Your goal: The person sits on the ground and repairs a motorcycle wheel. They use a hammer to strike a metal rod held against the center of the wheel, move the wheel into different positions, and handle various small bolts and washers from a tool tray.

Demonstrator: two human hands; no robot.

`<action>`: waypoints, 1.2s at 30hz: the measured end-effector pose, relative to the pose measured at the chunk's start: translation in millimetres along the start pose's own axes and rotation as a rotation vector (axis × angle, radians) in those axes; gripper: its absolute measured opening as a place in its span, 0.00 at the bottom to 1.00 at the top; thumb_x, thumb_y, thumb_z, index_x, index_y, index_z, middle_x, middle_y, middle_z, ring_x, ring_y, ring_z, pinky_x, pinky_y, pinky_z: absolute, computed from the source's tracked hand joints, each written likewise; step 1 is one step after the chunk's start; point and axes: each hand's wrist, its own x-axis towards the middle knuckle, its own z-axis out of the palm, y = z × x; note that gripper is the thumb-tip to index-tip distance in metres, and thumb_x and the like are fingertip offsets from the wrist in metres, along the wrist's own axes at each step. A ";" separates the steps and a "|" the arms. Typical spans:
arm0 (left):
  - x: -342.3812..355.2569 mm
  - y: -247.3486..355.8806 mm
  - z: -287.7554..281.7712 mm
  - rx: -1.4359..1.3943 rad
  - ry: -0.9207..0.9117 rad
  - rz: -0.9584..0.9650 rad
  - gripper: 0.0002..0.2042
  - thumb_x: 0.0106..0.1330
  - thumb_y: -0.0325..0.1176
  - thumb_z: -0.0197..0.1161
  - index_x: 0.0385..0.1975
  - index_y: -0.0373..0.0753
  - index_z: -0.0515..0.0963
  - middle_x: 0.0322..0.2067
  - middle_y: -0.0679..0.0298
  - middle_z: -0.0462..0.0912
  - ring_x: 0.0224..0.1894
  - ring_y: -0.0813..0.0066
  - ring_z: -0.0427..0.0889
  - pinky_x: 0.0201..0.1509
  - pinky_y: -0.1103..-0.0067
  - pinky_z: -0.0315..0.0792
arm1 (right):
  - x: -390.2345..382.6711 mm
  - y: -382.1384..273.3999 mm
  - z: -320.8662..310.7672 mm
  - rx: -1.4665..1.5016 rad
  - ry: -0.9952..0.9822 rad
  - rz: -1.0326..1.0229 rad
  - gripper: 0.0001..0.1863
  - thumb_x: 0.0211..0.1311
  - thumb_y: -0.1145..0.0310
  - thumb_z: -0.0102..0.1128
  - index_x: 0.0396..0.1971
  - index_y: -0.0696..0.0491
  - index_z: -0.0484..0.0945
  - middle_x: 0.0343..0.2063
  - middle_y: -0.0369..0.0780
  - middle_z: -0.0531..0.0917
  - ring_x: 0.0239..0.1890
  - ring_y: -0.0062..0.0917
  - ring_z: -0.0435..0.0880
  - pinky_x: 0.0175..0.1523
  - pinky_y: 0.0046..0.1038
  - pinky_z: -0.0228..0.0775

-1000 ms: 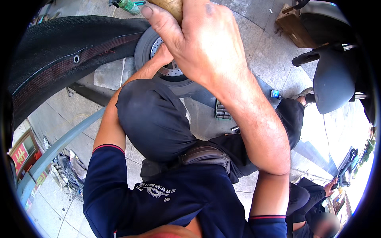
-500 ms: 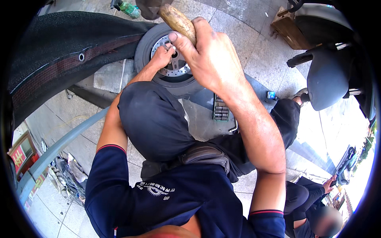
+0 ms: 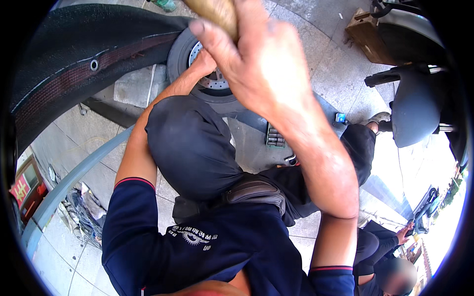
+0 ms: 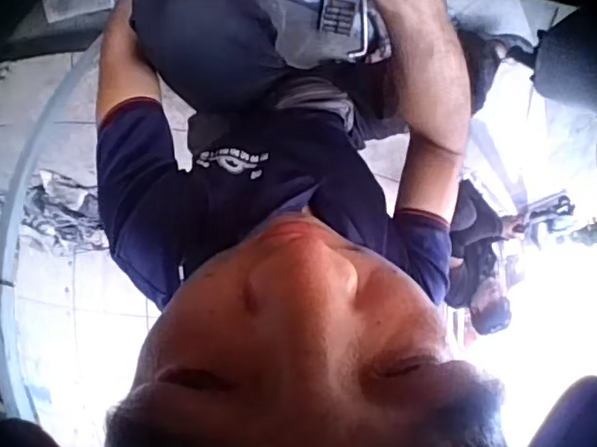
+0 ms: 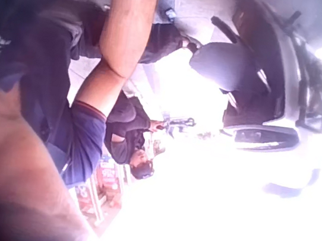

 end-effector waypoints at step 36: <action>35.4 36.3 -29.3 0.015 -0.254 -0.155 0.19 0.70 0.46 0.56 0.40 0.33 0.83 0.41 0.40 0.85 0.48 0.41 0.85 0.53 0.56 0.76 | -30.8 104.6 84.8 -0.438 -0.313 0.515 0.29 0.72 0.44 0.55 0.49 0.60 0.74 0.33 0.60 0.85 0.41 0.58 0.86 0.48 0.56 0.76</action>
